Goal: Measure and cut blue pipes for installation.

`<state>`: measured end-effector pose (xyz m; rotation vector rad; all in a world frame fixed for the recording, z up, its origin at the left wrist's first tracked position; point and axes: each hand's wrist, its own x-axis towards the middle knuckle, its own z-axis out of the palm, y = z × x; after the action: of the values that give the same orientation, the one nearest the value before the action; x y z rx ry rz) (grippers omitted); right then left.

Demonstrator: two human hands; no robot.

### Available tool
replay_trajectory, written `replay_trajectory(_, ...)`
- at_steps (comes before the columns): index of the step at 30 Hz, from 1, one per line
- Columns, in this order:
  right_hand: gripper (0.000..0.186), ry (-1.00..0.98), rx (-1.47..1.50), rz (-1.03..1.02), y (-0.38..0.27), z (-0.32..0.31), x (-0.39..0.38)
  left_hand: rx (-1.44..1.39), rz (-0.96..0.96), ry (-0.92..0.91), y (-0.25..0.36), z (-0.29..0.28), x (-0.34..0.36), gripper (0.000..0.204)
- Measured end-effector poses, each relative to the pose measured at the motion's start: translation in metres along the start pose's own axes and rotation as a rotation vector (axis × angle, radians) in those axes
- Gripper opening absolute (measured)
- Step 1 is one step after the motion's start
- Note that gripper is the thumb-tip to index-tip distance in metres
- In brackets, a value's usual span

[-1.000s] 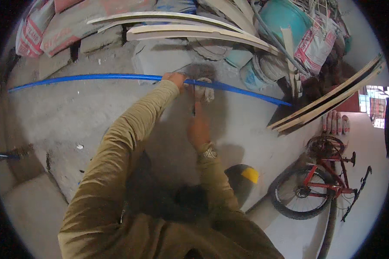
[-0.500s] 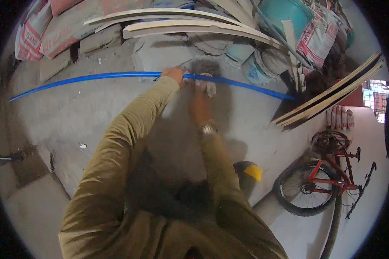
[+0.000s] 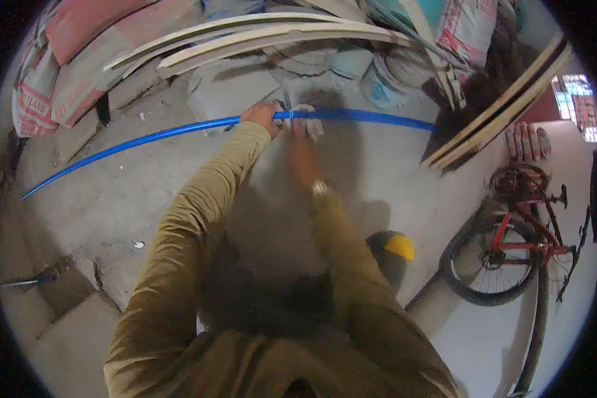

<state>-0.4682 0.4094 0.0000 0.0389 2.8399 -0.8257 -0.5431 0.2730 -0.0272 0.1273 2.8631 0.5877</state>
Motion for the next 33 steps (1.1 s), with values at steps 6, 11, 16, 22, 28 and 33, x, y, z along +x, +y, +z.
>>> replay_trajectory(6,0.069,0.042,-0.184,-0.263,0.020,0.009,-0.037,-0.153,0.058,0.137,-0.024,-0.004,-0.004,0.035)
replay_trajectory(11,0.068,-0.031,0.014,0.070,0.012,0.000,0.002,-0.161,0.068,0.109,-0.014,0.002,0.007,0.031)
replay_trajectory(16,0.062,-0.047,-0.022,-0.162,0.017,-0.008,-0.074,-0.198,0.040,0.015,-0.029,-0.013,0.006,0.024)
replay_trajectory(22,0.053,-0.097,-0.157,0.121,0.056,0.052,-0.015,-0.148,0.201,0.103,-0.010,-0.026,0.018,0.023)
replay_trajectory(28,0.058,-0.221,0.043,-0.079,0.072,0.008,-0.108,-0.219,0.181,-0.077,-0.074,-0.005,0.004,0.029)
replay_trajectory(33,0.048,-0.331,-0.280,0.018,0.145,-0.004,-0.067,-0.724,0.322,-0.283,-0.105,-0.015,-0.015,0.021)
